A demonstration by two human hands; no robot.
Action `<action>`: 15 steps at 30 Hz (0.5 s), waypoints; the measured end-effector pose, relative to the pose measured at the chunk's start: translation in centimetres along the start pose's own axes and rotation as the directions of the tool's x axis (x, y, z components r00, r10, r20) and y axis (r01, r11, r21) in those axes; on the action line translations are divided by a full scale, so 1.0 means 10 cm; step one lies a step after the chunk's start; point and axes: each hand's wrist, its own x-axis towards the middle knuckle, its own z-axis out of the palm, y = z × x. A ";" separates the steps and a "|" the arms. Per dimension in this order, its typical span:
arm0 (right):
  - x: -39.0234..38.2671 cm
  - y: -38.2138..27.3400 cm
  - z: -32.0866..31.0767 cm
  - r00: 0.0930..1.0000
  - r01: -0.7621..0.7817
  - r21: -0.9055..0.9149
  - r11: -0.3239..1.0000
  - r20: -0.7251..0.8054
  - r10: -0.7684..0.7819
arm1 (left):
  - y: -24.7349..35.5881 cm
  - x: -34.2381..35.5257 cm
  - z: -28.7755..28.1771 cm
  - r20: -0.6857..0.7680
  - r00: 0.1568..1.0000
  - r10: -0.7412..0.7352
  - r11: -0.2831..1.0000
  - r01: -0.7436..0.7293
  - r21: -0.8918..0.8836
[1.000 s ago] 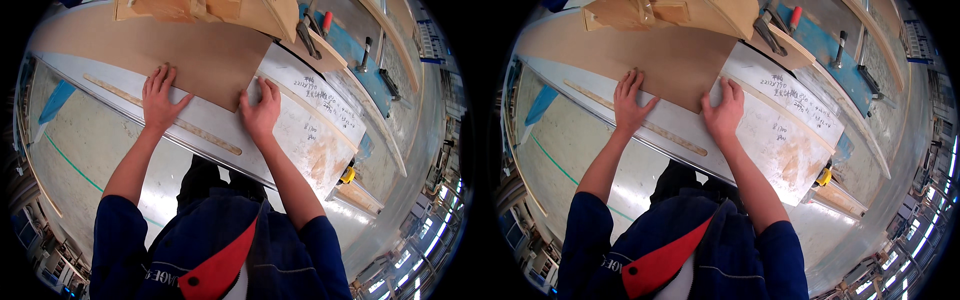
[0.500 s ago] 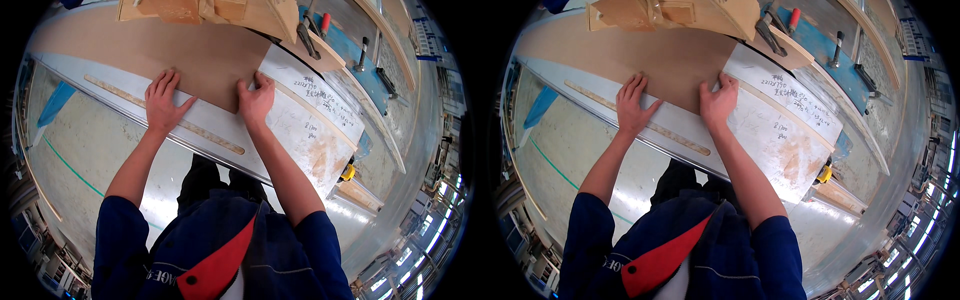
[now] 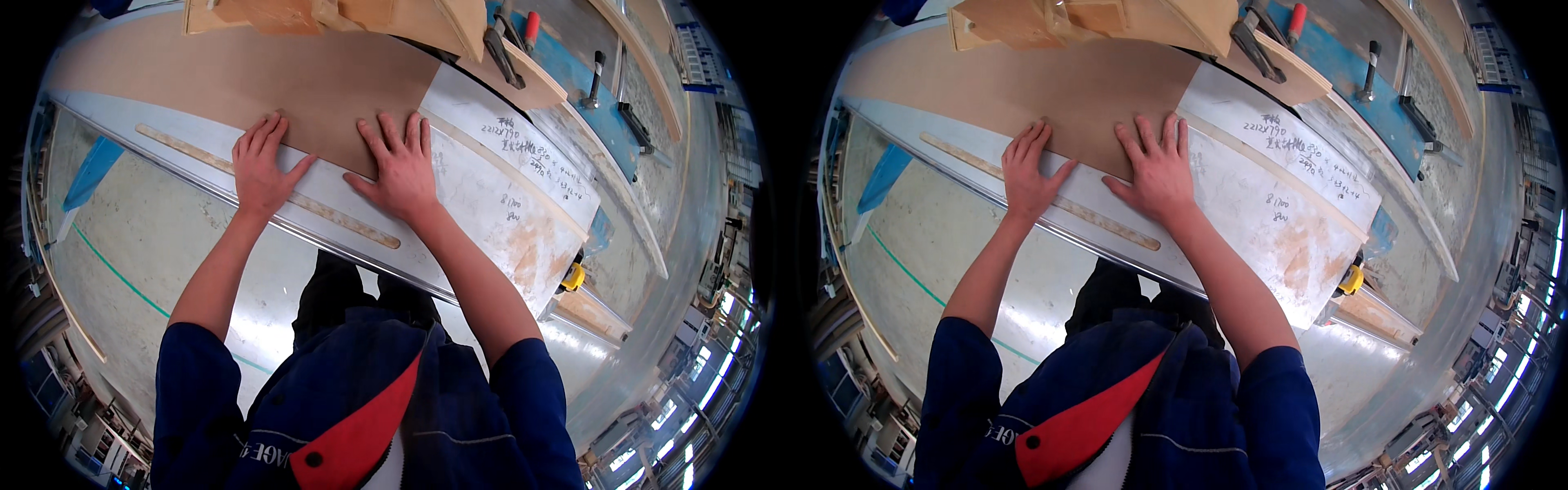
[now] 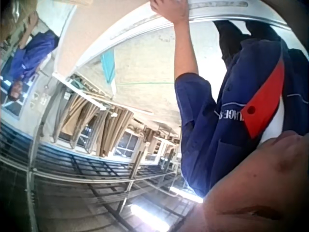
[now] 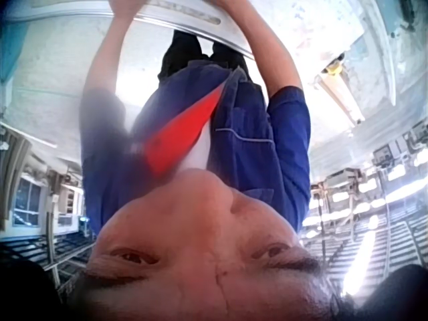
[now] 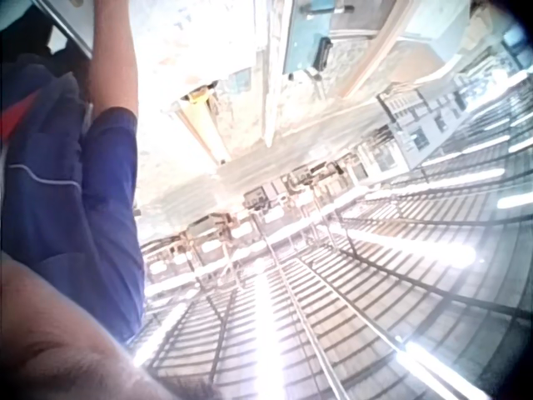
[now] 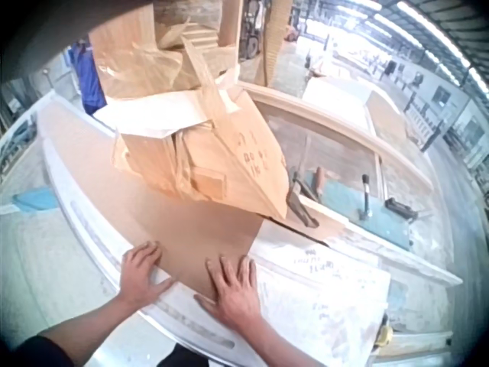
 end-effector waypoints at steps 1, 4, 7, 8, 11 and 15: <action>0.00 0.01 0.00 0.999 -0.015 -0.005 1.000 0.039 0.015 | 0.00 0.00 0.00 0.009 1.000 0.017 1.000 -0.017 0.002; 0.01 0.07 0.00 0.999 0.011 -0.012 1.000 0.037 -0.011 | 0.00 0.01 -0.02 0.033 0.999 0.040 0.999 -0.039 -0.011; -0.01 0.16 -0.02 0.999 0.043 0.030 0.999 0.032 -0.044 | 0.01 0.02 -0.02 0.044 0.997 0.064 0.998 -0.063 -0.025; -0.03 0.19 -0.03 0.999 0.048 0.047 0.998 0.023 -0.049 | 0.01 0.02 -0.03 0.048 0.997 0.067 0.997 -0.065 -0.031; -0.06 0.24 -0.07 0.998 0.056 0.066 0.996 0.014 -0.057 | 0.03 0.00 -0.03 0.080 0.993 0.085 0.996 -0.083 -0.028; -0.07 0.24 -0.10 0.998 0.043 0.056 0.998 0.036 -0.045 | 0.05 0.00 -0.02 0.096 0.992 0.083 0.996 -0.082 -0.019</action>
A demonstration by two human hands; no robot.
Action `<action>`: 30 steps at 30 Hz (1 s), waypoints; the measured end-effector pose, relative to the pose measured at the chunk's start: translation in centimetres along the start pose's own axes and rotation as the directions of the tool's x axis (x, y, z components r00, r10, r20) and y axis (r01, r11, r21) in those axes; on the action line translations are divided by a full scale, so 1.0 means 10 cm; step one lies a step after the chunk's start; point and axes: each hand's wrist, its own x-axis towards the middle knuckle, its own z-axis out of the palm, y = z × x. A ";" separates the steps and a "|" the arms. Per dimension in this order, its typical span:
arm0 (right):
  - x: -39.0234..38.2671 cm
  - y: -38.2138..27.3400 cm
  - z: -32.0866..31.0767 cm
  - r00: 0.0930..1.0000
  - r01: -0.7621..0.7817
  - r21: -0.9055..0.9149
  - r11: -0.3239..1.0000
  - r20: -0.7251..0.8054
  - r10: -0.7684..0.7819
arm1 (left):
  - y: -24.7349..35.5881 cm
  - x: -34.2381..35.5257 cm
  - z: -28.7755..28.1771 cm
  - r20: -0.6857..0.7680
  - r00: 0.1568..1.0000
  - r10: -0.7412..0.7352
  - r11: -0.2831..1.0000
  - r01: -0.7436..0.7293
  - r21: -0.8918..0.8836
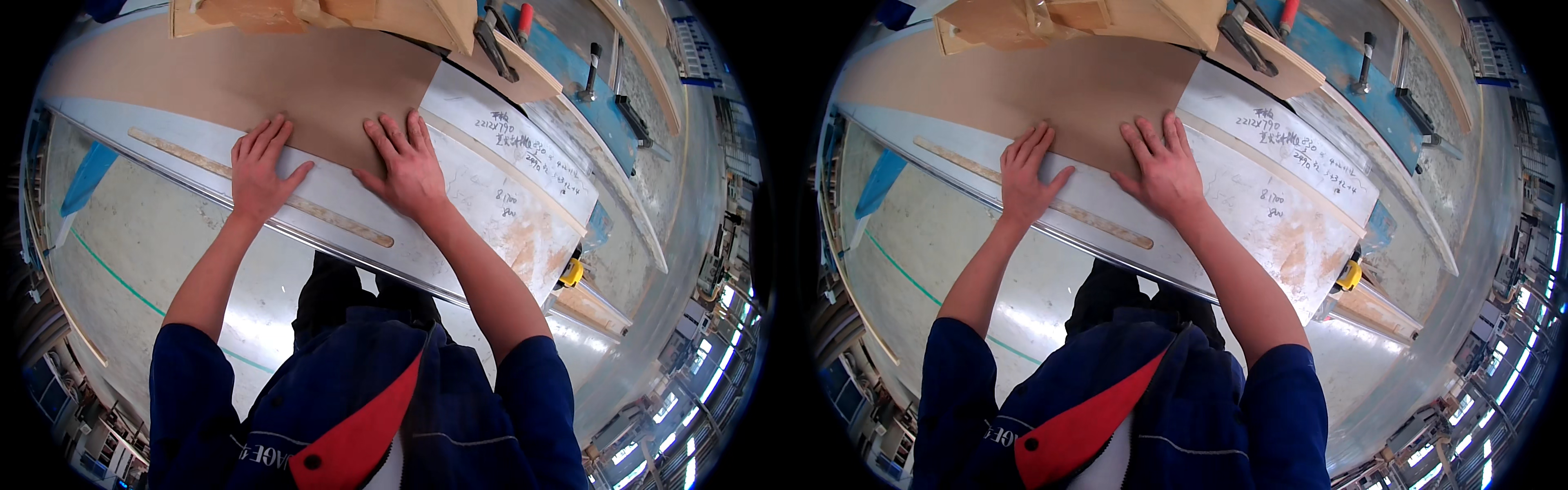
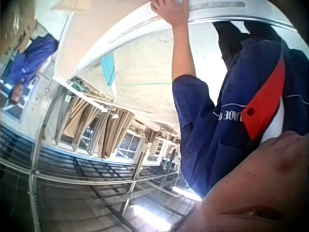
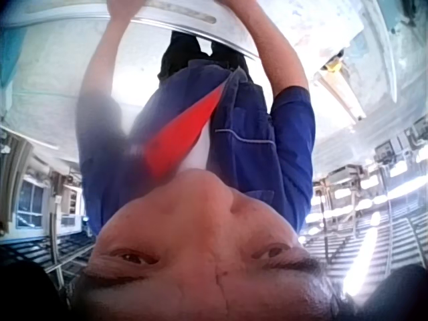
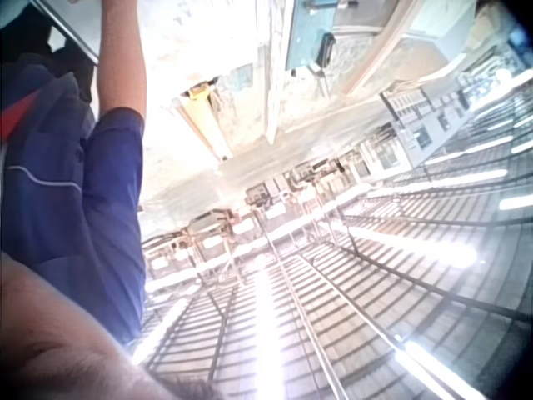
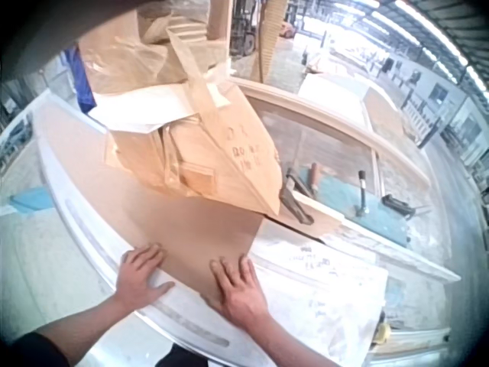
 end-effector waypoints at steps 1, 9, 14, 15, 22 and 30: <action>0.00 0.00 0.00 1.000 -0.008 -0.012 1.000 0.016 0.008 | 0.00 0.00 0.00 -0.001 1.000 0.006 1.000 -0.006 0.000; 0.01 0.01 0.00 0.996 -0.031 -0.057 0.998 0.078 0.035 | 0.01 0.01 -0.01 0.027 1.000 0.013 1.000 -0.013 -0.004; 0.01 0.00 0.00 0.996 -0.029 -0.064 0.998 0.077 0.034 | 0.00 0.00 0.00 0.017 1.000 0.012 1.000 -0.012 0.007; 0.01 -0.01 0.00 0.995 -0.038 -0.076 0.996 0.089 0.045 | 0.00 0.01 0.00 0.015 1.000 0.015 1.000 -0.015 0.011; 0.01 -0.01 0.00 0.997 -0.030 -0.064 0.997 0.075 0.034 | 0.03 0.03 -0.01 0.007 1.000 -0.001 1.000 0.001 0.017; -0.12 -0.15 -0.04 0.993 0.023 -0.052 0.998 0.115 -0.017 | 0.00 -0.06 0.00 -0.148 0.989 -0.005 1.000 0.005 0.001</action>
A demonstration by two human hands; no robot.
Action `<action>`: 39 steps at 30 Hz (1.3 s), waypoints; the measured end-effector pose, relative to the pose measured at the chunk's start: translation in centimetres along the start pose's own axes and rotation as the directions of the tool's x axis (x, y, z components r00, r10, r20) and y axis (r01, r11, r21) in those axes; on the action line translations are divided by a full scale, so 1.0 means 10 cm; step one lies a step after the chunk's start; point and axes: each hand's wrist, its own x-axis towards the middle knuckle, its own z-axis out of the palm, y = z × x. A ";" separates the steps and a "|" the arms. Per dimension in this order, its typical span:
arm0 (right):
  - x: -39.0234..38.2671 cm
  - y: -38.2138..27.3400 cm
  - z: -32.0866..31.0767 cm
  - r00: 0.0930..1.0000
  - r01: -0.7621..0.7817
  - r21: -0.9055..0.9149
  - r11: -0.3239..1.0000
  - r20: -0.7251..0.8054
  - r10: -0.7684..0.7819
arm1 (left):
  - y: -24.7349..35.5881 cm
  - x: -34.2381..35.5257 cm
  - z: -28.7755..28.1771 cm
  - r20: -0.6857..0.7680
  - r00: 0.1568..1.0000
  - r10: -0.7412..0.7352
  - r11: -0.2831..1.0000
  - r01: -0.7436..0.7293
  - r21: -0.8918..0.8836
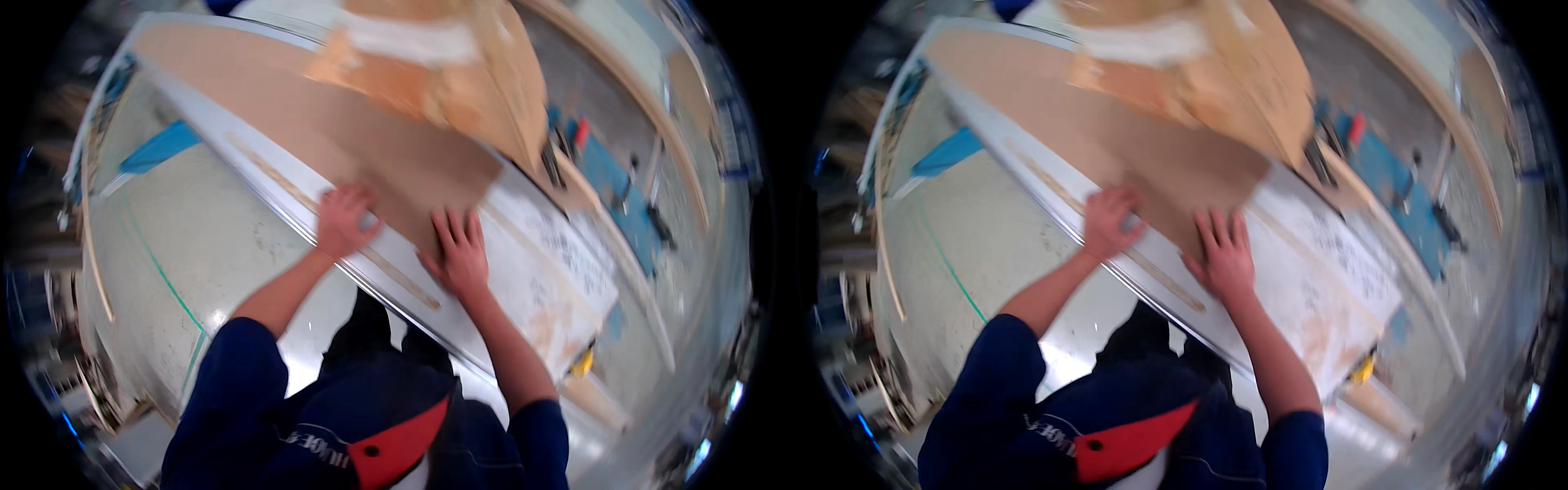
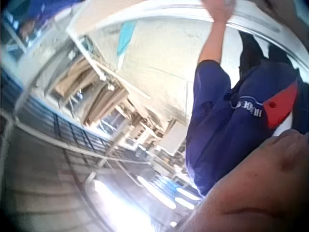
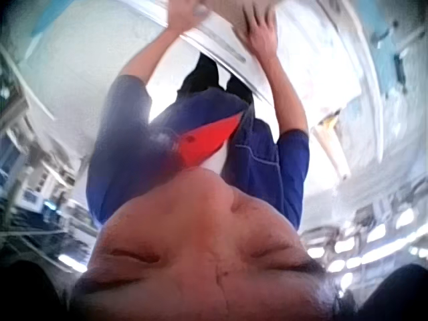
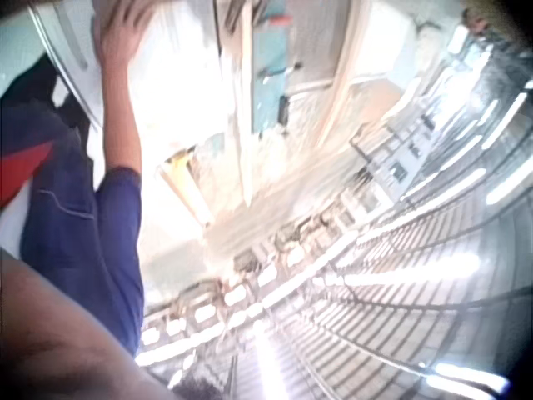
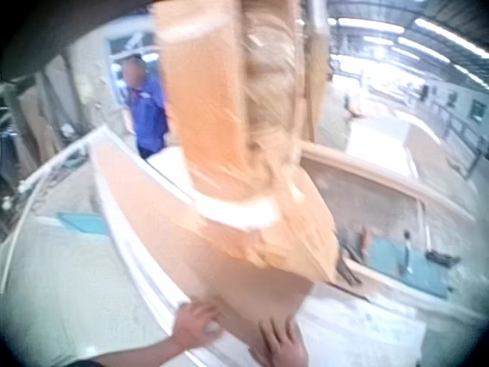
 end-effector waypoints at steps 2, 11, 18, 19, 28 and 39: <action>-0.09 -0.16 -0.02 0.999 0.045 0.014 0.999 0.012 -0.045 | 0.02 -0.08 -0.02 0.007 0.991 -0.137 0.991 0.137 0.002; -1.47 -0.43 0.00 0.995 0.072 0.255 0.964 0.048 -0.087 | -0.67 -0.55 -0.22 -0.288 0.019 -0.958 0.136 0.910 -0.393; -2.89 0.19 -0.41 0.584 -0.728 -0.052 0.684 -0.569 0.578 | -0.59 -0.68 -0.48 0.356 0.105 -0.928 -0.133 0.801 -0.584; -2.93 0.20 -0.42 0.557 -0.758 -0.001 0.652 -0.521 0.647 | -0.53 -0.73 -0.49 0.383 0.167 -0.908 -0.105 0.797 -0.595; -2.69 0.08 -0.36 0.444 -0.839 -0.025 0.544 -0.611 0.655 | -2.24 -0.65 -0.32 0.283 -0.062 -0.957 -0.223 0.781 -0.583; -2.88 0.28 -0.24 0.507 -0.792 -0.042 0.610 -0.601 0.618 | -2.33 -0.69 0.35 0.348 -0.089 -0.933 -0.356 0.354 -0.865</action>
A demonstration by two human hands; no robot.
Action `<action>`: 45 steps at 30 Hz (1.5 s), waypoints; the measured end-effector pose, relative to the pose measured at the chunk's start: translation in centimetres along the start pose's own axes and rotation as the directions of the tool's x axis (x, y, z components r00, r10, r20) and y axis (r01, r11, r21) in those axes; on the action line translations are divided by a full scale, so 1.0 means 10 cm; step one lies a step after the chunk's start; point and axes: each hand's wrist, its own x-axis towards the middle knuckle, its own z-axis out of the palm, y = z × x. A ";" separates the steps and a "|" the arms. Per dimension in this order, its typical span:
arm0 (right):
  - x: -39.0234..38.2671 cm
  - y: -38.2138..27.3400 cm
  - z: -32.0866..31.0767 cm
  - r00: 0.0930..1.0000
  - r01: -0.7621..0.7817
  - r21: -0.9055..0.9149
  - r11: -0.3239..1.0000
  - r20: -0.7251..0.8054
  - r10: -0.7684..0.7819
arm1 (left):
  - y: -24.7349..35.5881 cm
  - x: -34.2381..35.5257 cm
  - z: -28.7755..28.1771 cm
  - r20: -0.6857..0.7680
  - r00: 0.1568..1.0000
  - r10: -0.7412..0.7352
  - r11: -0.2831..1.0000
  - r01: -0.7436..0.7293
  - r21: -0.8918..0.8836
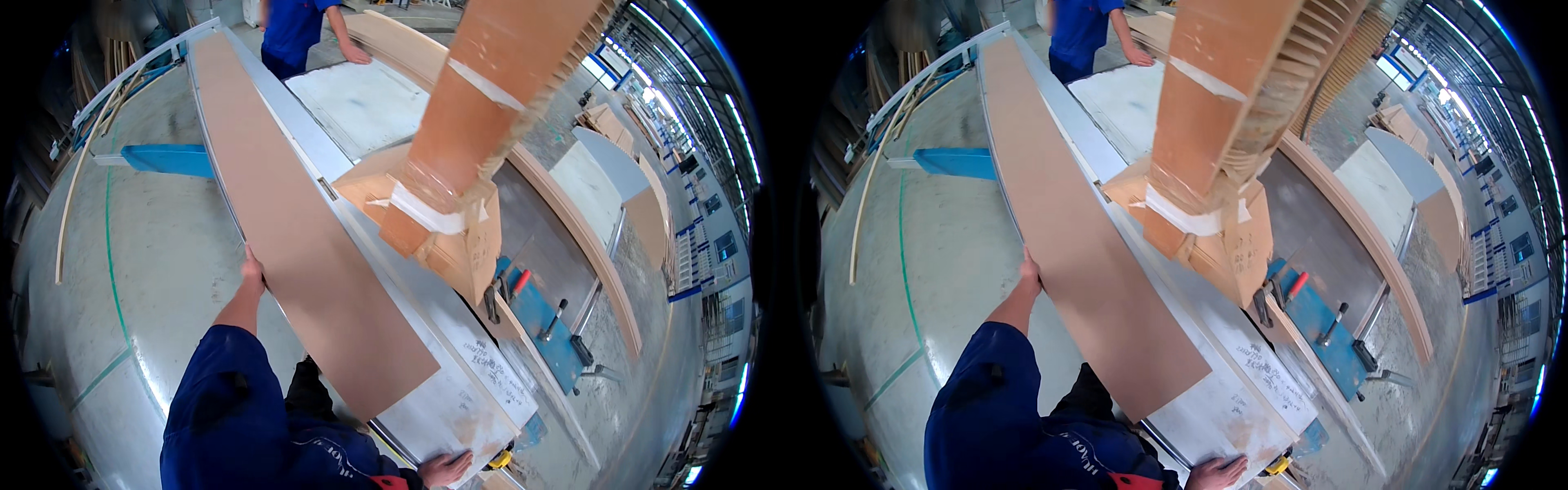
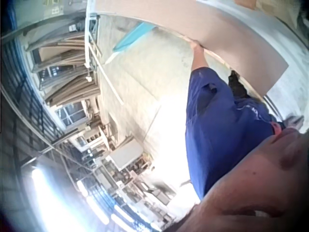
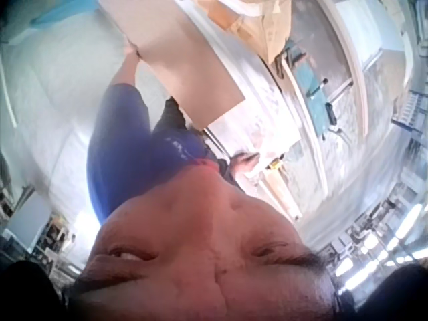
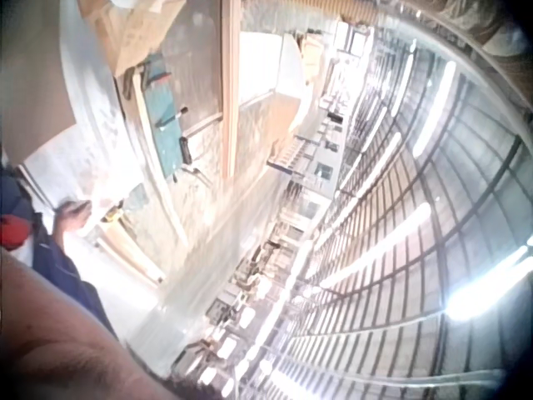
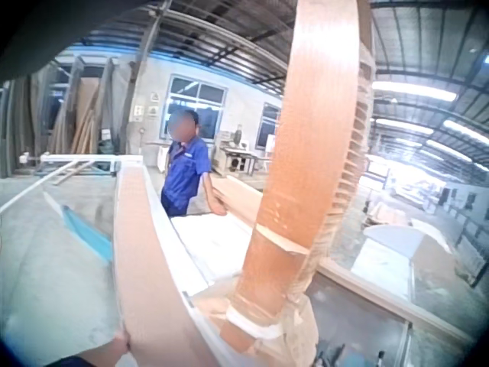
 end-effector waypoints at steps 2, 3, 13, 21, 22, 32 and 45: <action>-0.05 0.12 0.05 0.998 -0.055 0.014 0.998 0.034 0.054 | -0.03 0.01 -0.03 0.004 0.998 0.057 0.998 -0.057 0.034; -0.09 0.19 0.04 0.988 -0.134 0.002 0.991 0.073 0.134 | -0.04 0.00 -0.07 0.029 0.997 0.068 0.998 -0.068 0.005; -0.15 0.94 0.48 0.989 -0.149 0.019 0.989 0.017 0.149 | -0.40 -0.53 0.16 0.112 0.984 0.135 0.991 -0.137 0.008; -0.12 2.14 0.40 0.989 -0.147 0.021 0.989 -0.003 0.147 | -1.45 -0.99 0.03 -0.081 0.951 0.298 0.881 -0.241 0.408; -0.07 2.29 0.30 0.997 -0.057 0.045 0.997 -0.052 0.059 | -1.57 -1.13 0.00 -0.068 0.959 0.276 0.863 -0.216 0.457; 0.26 3.63 -0.57 0.987 -0.157 0.177 0.972 0.048 0.150 | -2.49 -3.24 -0.23 0.102 0.990 0.101 0.869 -0.138 0.474; 0.22 3.94 -0.25 0.960 0.112 0.280 0.954 0.216 -0.176 | -2.53 -3.57 -2.80 0.655 0.751 0.081 0.719 -0.499 0.484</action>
